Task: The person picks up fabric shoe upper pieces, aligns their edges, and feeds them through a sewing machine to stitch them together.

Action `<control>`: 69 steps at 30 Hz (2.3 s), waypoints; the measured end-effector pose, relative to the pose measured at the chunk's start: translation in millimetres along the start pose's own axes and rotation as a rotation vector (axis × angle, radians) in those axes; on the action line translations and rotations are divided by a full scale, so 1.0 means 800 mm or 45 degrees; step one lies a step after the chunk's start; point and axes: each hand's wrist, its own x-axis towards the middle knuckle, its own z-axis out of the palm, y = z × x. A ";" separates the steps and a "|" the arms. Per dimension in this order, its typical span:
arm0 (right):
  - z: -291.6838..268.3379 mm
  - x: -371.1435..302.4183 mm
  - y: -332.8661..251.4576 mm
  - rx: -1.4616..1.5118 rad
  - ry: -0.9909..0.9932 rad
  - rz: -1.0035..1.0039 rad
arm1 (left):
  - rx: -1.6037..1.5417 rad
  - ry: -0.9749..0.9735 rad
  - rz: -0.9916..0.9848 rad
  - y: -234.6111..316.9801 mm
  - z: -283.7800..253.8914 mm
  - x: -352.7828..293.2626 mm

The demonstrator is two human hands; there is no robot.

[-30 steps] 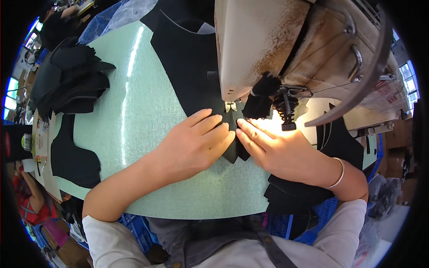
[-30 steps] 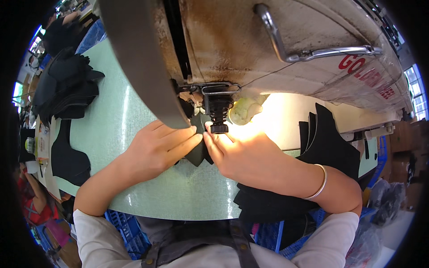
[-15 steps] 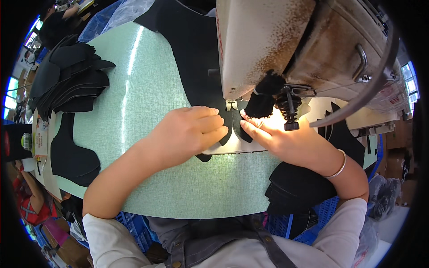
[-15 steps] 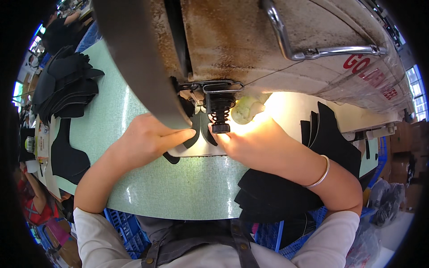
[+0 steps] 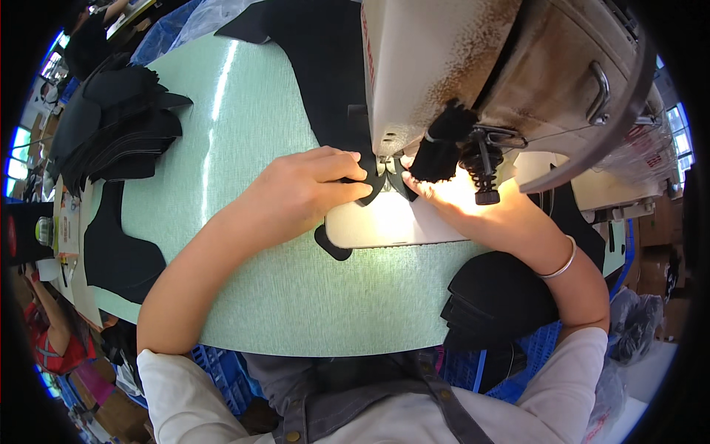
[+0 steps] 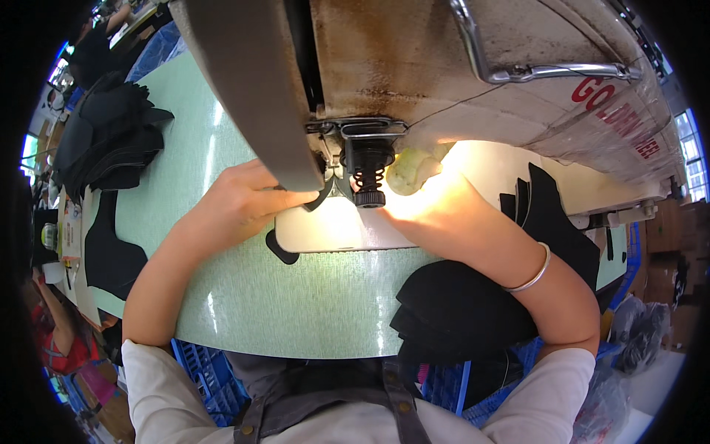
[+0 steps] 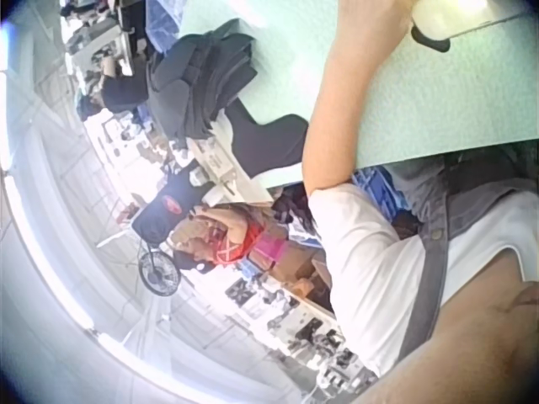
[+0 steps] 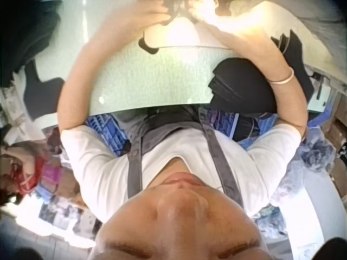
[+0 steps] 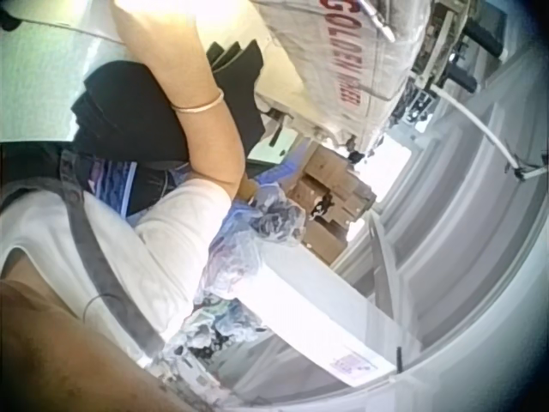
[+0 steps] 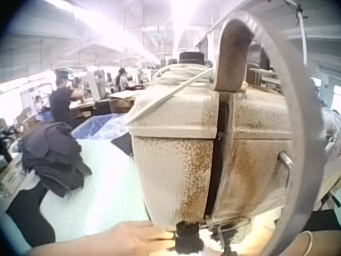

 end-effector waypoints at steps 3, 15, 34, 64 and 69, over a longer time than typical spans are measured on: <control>0.003 0.000 0.001 0.007 0.021 0.002 | -0.023 0.013 0.013 -0.003 0.003 -0.002; -0.004 -0.003 -0.002 0.084 0.048 0.059 | -0.071 0.068 -0.046 0.002 0.005 0.000; 0.014 0.002 0.001 0.110 0.062 -0.050 | -0.171 0.122 -0.164 0.004 0.016 0.007; -0.193 -0.153 -0.050 0.190 -0.712 0.800 | 0.457 -0.303 -1.314 0.063 -0.204 -0.277; -0.170 -0.175 -0.052 0.091 -0.593 0.616 | 0.495 -0.169 -1.216 0.061 -0.202 -0.305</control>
